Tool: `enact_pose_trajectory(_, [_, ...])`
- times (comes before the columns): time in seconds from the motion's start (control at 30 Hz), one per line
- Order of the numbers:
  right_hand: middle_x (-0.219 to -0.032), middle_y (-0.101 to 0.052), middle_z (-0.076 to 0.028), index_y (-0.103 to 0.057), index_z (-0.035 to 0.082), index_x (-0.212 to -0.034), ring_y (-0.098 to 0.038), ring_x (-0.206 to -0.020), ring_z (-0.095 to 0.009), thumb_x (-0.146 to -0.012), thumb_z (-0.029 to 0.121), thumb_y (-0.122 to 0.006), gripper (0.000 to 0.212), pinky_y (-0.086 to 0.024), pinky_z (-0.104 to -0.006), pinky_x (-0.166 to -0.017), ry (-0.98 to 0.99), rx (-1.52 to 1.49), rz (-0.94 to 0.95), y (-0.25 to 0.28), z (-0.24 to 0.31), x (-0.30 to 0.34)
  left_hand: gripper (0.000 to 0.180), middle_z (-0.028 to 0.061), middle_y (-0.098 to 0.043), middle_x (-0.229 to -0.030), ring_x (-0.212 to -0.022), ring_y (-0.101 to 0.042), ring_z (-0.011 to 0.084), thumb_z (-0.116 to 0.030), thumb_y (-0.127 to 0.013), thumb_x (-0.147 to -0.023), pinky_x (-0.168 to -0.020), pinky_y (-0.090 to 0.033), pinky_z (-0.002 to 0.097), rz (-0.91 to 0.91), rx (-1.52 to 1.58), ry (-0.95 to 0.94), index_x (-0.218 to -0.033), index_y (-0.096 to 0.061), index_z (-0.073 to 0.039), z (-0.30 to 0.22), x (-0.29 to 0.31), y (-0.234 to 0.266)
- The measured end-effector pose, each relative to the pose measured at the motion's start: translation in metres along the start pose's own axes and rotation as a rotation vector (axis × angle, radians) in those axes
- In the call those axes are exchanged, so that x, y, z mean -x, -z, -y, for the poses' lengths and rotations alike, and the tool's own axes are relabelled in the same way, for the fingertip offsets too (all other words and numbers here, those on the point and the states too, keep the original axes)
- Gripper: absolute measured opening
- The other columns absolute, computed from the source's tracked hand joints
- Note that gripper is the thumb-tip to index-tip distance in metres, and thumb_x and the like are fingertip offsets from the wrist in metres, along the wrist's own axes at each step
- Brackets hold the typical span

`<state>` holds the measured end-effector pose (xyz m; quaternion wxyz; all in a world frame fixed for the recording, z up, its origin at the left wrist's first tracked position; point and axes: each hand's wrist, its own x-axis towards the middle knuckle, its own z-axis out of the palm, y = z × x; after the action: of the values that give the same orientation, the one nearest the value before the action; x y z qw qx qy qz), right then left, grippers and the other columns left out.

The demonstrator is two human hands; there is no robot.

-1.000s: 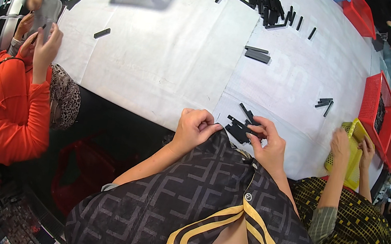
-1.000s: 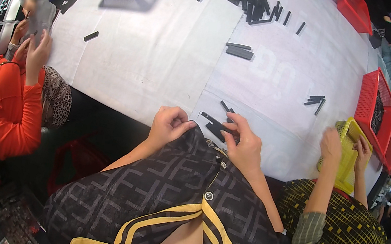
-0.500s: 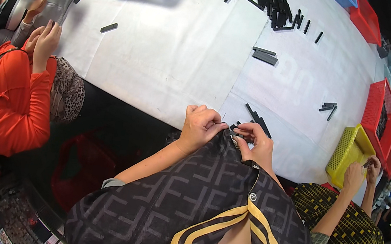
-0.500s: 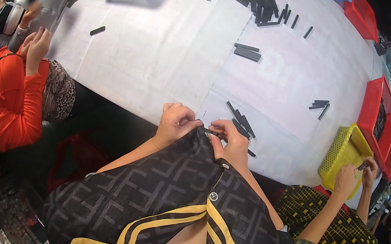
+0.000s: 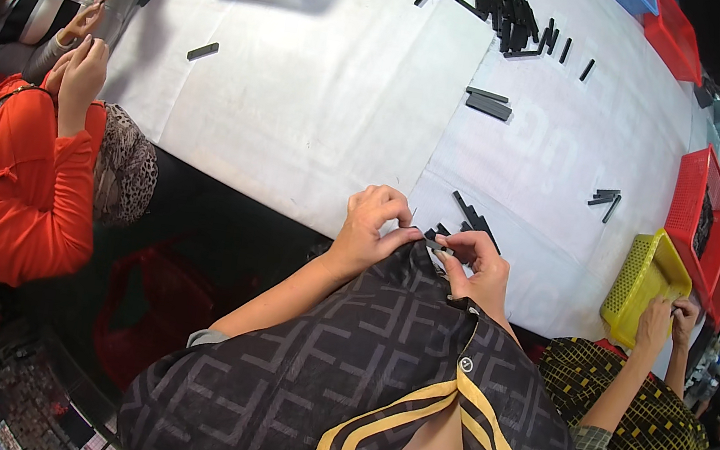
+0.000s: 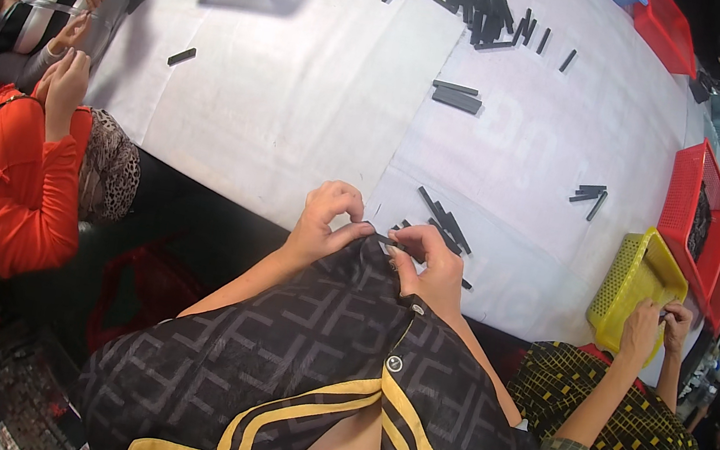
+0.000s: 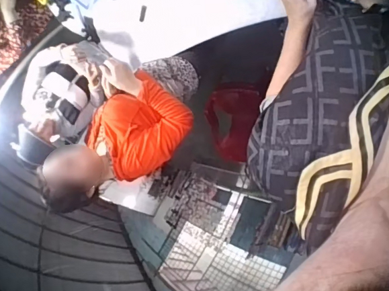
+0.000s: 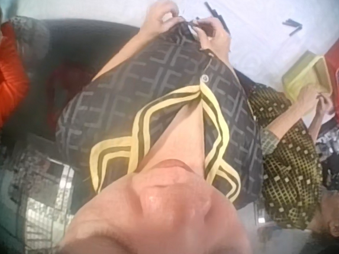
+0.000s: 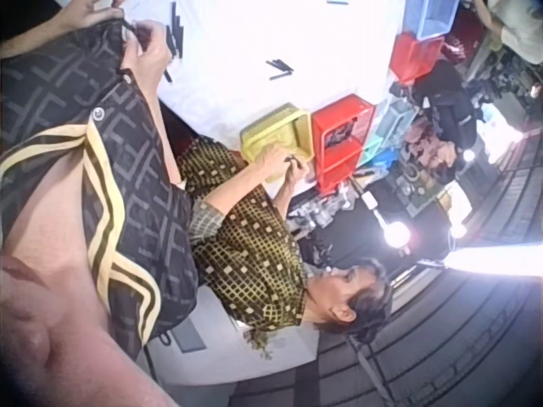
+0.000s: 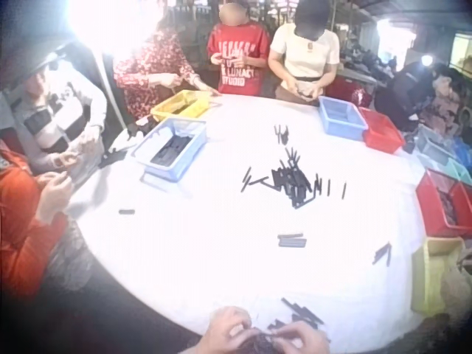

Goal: The person repeatedly picks up small black plastic components from a table and joins two pieces together by hand. They place the assembled units into a yellow basket. Other people at the table perform the same task.

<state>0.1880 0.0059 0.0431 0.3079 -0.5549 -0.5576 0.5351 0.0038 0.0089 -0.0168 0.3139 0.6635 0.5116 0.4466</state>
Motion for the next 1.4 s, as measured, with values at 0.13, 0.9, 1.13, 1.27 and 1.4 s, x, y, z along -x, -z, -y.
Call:
enact_pose_trajectory(0.13, [-0.090, -0.067, -0.011, -0.057, -0.001, -0.091, -0.066, -0.083, -0.018, -0.076, -0.007, -0.062, 0.017, -0.051, -0.0270, -0.073, 0.003, -0.012, -0.033, 0.005, -0.003, 0.000, 0.014, 0.0025, -0.057, -0.072, -0.072, -0.051, 0.0115, -0.010, -0.066, -0.078, -0.078, -0.038, 0.0273, 0.177, 0.560, 0.434, -0.076, -0.053, -0.004, -0.007, 0.006, 0.008])
enact_pose_trajectory(0.9, [-0.070, -0.065, -0.010, -0.062, -0.003, -0.088, -0.061, -0.061, -0.012, -0.071, 0.005, -0.063, 0.019, -0.047, -0.0242, -0.059, -0.229, 0.095, 0.271, 0.004, -0.021, -0.012, 0.020, 0.0047, -0.050, -0.099, -0.099, -0.045, 0.0263, -0.017, -0.075, -0.063, -0.084, -0.030, 0.0416, 0.078, -0.114, -0.045, -0.068, -0.056, -0.013, -0.018, -0.004, -0.001])
enact_pose_trajectory(1.13, [-0.067, -0.063, -0.007, -0.061, -0.006, -0.086, -0.055, -0.060, -0.007, -0.073, 0.003, -0.058, 0.015, -0.043, -0.0222, -0.054, -0.288, -0.031, 0.291, 0.002, -0.017, -0.009, 0.021, 0.0037, -0.050, -0.100, -0.100, -0.044, 0.0269, -0.018, -0.075, -0.063, -0.086, -0.030, 0.0420, 0.086, -0.156, 0.042, -0.067, -0.055, -0.014, -0.019, -0.002, 0.009])
enact_pose_trajectory(1.27, [-0.067, -0.062, -0.004, -0.061, -0.006, -0.086, -0.053, -0.059, -0.005, -0.075, 0.003, -0.057, 0.015, -0.041, -0.0218, -0.052, -0.313, -0.030, 0.277, 0.001, -0.016, -0.005, 0.021, 0.0053, -0.050, -0.102, -0.102, -0.043, 0.0280, -0.017, -0.075, -0.063, -0.085, -0.030, 0.0423, 0.153, -0.148, -0.129, -0.067, -0.055, -0.012, -0.019, -0.006, 0.003])
enact_pose_trajectory(1.4, [-0.066, -0.061, -0.003, -0.061, -0.006, -0.087, -0.051, -0.058, -0.004, -0.076, 0.002, -0.057, 0.014, -0.039, -0.0208, -0.050, -0.375, -0.082, 0.291, 0.002, -0.015, -0.008, 0.022, 0.0048, -0.050, -0.102, -0.101, -0.044, 0.0272, -0.018, -0.075, -0.063, -0.085, -0.031, 0.0421, 0.128, -0.147, -0.046, -0.068, -0.054, -0.013, -0.017, -0.004, 0.009])
